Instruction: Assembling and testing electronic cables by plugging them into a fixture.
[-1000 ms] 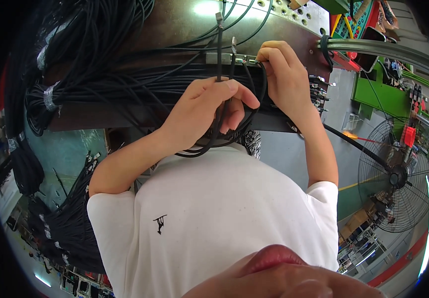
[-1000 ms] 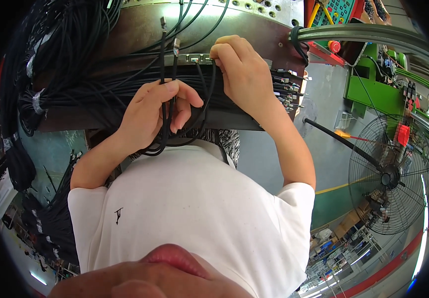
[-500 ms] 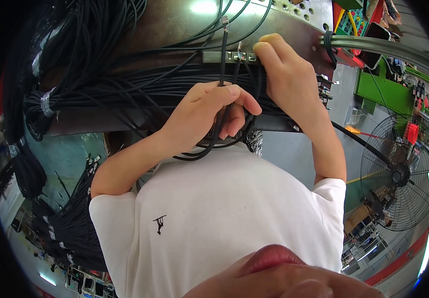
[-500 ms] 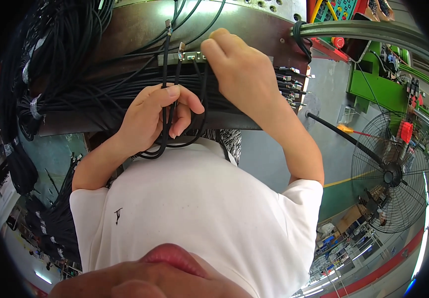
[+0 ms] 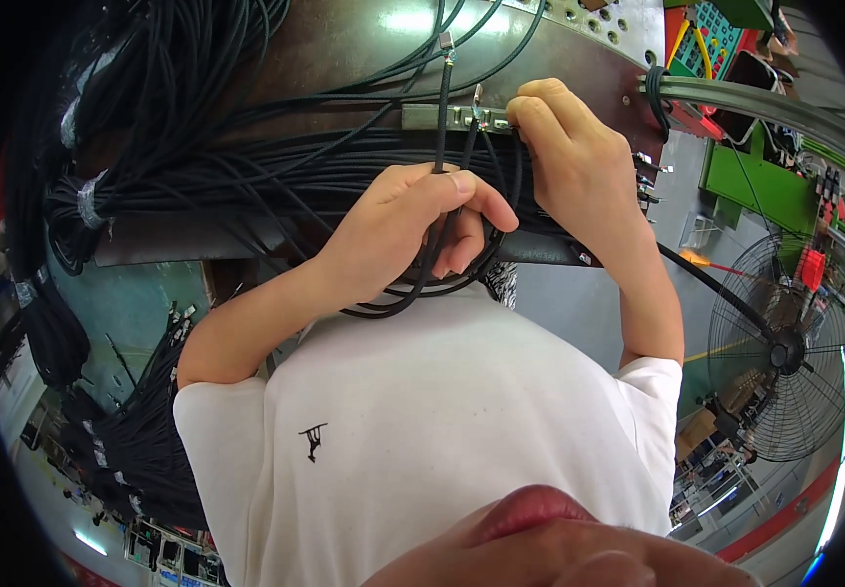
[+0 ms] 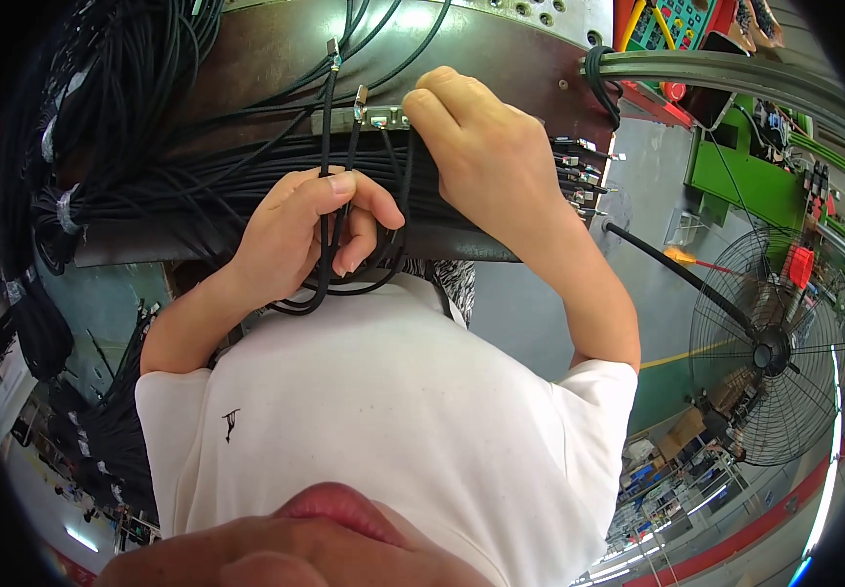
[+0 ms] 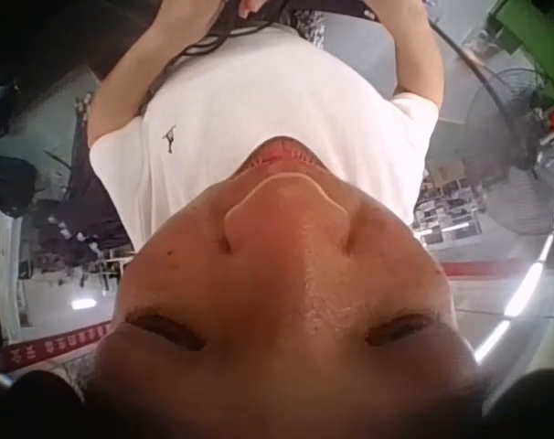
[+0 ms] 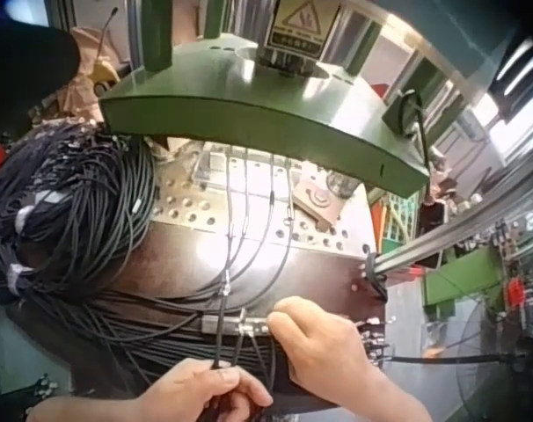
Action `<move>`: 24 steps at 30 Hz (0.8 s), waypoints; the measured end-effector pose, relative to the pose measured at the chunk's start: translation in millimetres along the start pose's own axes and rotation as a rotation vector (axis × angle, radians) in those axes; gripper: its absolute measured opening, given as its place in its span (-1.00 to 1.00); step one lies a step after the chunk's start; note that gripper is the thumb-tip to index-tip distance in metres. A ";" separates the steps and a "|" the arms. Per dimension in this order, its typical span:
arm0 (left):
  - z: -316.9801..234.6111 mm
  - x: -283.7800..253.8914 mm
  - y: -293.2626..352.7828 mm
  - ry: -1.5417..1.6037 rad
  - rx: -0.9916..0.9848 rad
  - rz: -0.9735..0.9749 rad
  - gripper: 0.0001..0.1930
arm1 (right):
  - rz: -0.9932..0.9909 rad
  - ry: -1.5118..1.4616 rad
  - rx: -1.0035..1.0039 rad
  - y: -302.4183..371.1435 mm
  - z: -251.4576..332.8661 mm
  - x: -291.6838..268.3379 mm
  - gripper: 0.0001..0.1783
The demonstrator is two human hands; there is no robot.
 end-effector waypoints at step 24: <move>-24.5 21.9 -5.6 -0.716 -0.085 0.240 -0.64 | -0.240 -0.319 0.186 26.5 -32.8 2.1 -0.78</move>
Point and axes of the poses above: each hand's wrist, its own y-axis away from the middle knuckle, its own x-axis out of the palm, z = x × y, the point moved 3 cm from there along -y, towards the middle knuckle, and after that the axes turned 13 degrees about x, right-handed, at the moved point
